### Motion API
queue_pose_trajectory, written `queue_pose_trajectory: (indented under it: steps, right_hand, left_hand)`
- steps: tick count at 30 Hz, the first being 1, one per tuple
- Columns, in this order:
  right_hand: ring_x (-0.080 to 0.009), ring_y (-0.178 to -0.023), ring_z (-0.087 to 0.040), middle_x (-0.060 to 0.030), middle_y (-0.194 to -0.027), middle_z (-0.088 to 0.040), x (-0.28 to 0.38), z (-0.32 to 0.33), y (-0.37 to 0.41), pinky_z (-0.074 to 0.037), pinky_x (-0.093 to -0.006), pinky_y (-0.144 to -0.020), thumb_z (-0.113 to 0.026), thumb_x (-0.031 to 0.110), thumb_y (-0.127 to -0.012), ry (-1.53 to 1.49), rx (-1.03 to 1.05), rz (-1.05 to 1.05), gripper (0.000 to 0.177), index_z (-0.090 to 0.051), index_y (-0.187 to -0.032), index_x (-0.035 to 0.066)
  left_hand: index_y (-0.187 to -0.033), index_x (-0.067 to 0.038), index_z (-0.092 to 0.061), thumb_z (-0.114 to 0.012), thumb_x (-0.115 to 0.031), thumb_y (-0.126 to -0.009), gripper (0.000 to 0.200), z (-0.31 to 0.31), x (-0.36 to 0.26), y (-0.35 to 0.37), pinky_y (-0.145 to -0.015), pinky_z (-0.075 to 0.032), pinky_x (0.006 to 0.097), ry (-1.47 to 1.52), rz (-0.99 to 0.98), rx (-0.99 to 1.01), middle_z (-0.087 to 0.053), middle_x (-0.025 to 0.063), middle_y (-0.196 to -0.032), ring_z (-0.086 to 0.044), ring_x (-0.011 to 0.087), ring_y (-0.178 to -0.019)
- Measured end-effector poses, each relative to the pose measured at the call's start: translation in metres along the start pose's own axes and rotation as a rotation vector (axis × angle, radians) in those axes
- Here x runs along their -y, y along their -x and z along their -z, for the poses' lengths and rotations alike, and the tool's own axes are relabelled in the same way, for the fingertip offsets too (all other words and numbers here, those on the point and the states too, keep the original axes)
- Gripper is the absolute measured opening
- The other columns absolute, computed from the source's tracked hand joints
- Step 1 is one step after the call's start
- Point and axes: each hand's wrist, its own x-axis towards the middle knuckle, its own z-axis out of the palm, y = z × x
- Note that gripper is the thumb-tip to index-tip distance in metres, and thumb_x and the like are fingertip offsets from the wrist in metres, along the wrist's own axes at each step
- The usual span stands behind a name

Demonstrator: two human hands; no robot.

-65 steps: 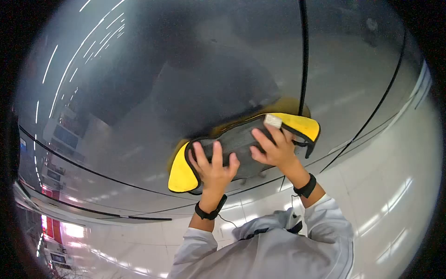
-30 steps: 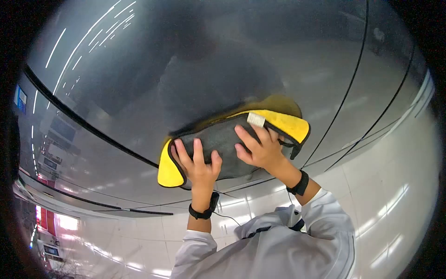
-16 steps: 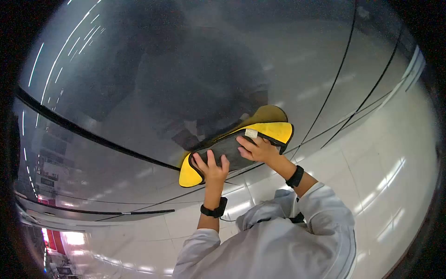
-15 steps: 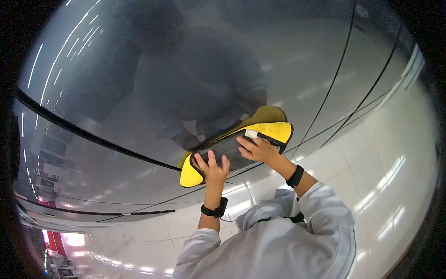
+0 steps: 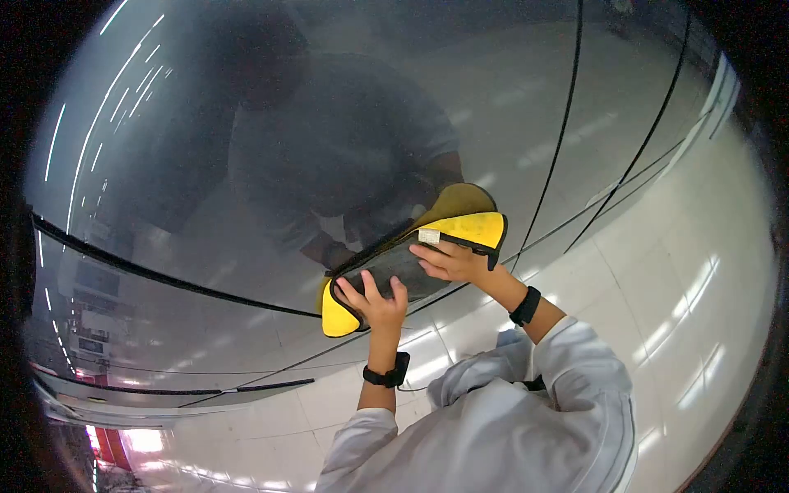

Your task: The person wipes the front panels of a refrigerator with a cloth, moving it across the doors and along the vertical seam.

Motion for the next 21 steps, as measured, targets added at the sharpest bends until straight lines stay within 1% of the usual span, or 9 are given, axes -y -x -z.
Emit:
queue_pose_trajectory:
  steps: [2, 9, 12, 14, 15, 16, 18, 19, 21]
  right_hand:
    - [-0.0186, -0.099, -0.044, -0.0015, -0.105, -0.048, 0.000, -0.005, 0.006, -0.038, -0.0322, -0.082, -0.064, 0.017, -0.064, -0.085, -0.023, -0.013, 0.042, -0.055, -0.105, 0.014]
    - [-0.0183, -0.099, -0.044, -0.0006, -0.104, -0.047, 0.005, -0.014, 0.018, -0.039, -0.0312, -0.081, -0.064, 0.018, -0.063, -0.070, -0.048, -0.095, 0.044, -0.055, -0.106, 0.015]
    - [-0.0187, -0.097, -0.046, -0.0013, -0.103, -0.047, 0.000, -0.010, 0.012, -0.039, -0.0307, -0.081, -0.064, 0.019, -0.063, -0.150, -0.092, -0.135, 0.044, -0.055, -0.106, 0.016]
    - [-0.0185, -0.106, -0.036, -0.0037, -0.106, -0.046, -0.002, -0.016, 0.016, -0.023, -0.0352, -0.094, -0.062, 0.030, -0.064, -0.097, -0.097, -0.070, 0.037, -0.057, -0.099, 0.019]
    - [-0.0183, -0.106, -0.035, 0.0004, -0.105, -0.047, -0.004, -0.006, 0.001, -0.025, -0.0346, -0.092, -0.062, 0.031, -0.064, -0.003, -0.103, 0.014, 0.036, -0.058, -0.098, 0.018]
    - [-0.0183, -0.106, -0.035, 0.0004, -0.105, -0.047, -0.002, -0.009, 0.006, -0.025, -0.0346, -0.092, -0.062, 0.031, -0.064, -0.008, -0.102, 0.023, 0.036, -0.058, -0.098, 0.018]
    - [-0.0187, -0.104, -0.036, 0.0050, -0.103, -0.048, 0.002, -0.014, 0.016, -0.027, -0.0337, -0.091, -0.062, 0.032, -0.063, -0.009, -0.022, -0.070, 0.037, -0.058, -0.096, 0.016]
    - [-0.0188, -0.103, -0.037, 0.0084, -0.103, -0.048, -0.001, -0.012, 0.013, -0.028, -0.0332, -0.090, -0.062, 0.032, -0.064, 0.058, -0.054, 0.003, 0.036, -0.058, -0.095, 0.014]
    - [-0.0192, -0.103, -0.036, 0.0076, -0.104, -0.048, -0.002, -0.018, 0.022, -0.027, -0.0333, -0.090, -0.061, 0.032, -0.065, 0.061, -0.041, 0.015, 0.035, -0.058, -0.095, 0.015]
  left_hand:
    - [-0.117, -0.002, -0.034, -0.059, -0.019, -0.069, 0.057, -0.001, 0.000, 0.000, -0.087, -0.024, 0.0589, -0.001, -0.005, 0.004, -0.015, 0.0278, -0.126, -0.020, 0.0492, -0.112]
    - [-0.114, -0.001, -0.036, -0.059, -0.019, -0.069, 0.054, -0.007, 0.007, 0.013, -0.087, -0.024, 0.0594, -0.016, -0.055, 0.020, -0.015, 0.0277, -0.126, -0.021, 0.0502, -0.110]
    - [-0.114, -0.002, -0.036, -0.057, -0.021, -0.069, 0.053, -0.014, 0.004, 0.014, -0.086, -0.024, 0.0597, -0.049, -0.045, -0.012, -0.015, 0.0275, -0.126, -0.019, 0.0504, -0.111]
    - [-0.114, -0.002, -0.035, -0.057, -0.022, -0.070, 0.053, -0.016, 0.005, 0.018, -0.086, -0.024, 0.0597, -0.056, -0.031, -0.023, -0.016, 0.0277, -0.126, -0.020, 0.0503, -0.111]
    - [-0.114, -0.002, -0.035, -0.057, -0.022, -0.070, 0.053, -0.013, 0.006, 0.015, -0.086, -0.024, 0.0597, -0.058, -0.027, -0.032, -0.016, 0.0277, -0.126, -0.020, 0.0503, -0.111]
    - [-0.114, -0.002, -0.035, -0.057, -0.022, -0.070, 0.053, -0.013, 0.007, 0.015, -0.086, -0.024, 0.0597, -0.051, -0.034, -0.031, -0.017, 0.0280, -0.125, -0.020, 0.0500, -0.110]
    - [-0.114, -0.002, -0.035, -0.056, -0.022, -0.070, 0.053, -0.013, 0.008, 0.017, -0.086, -0.024, 0.0596, -0.052, -0.031, -0.026, -0.017, 0.0282, -0.125, -0.021, 0.0497, -0.110]
    - [-0.113, -0.002, -0.036, -0.057, -0.022, -0.069, 0.052, -0.014, 0.009, 0.017, -0.086, -0.024, 0.0595, -0.050, -0.055, -0.032, -0.017, 0.0285, -0.125, -0.021, 0.0495, -0.110]
    - [-0.112, -0.002, -0.037, -0.057, -0.021, -0.069, 0.052, -0.018, 0.012, 0.019, -0.086, -0.026, 0.0588, -0.024, -0.081, -0.041, -0.018, 0.0288, -0.124, -0.023, 0.0481, -0.109]
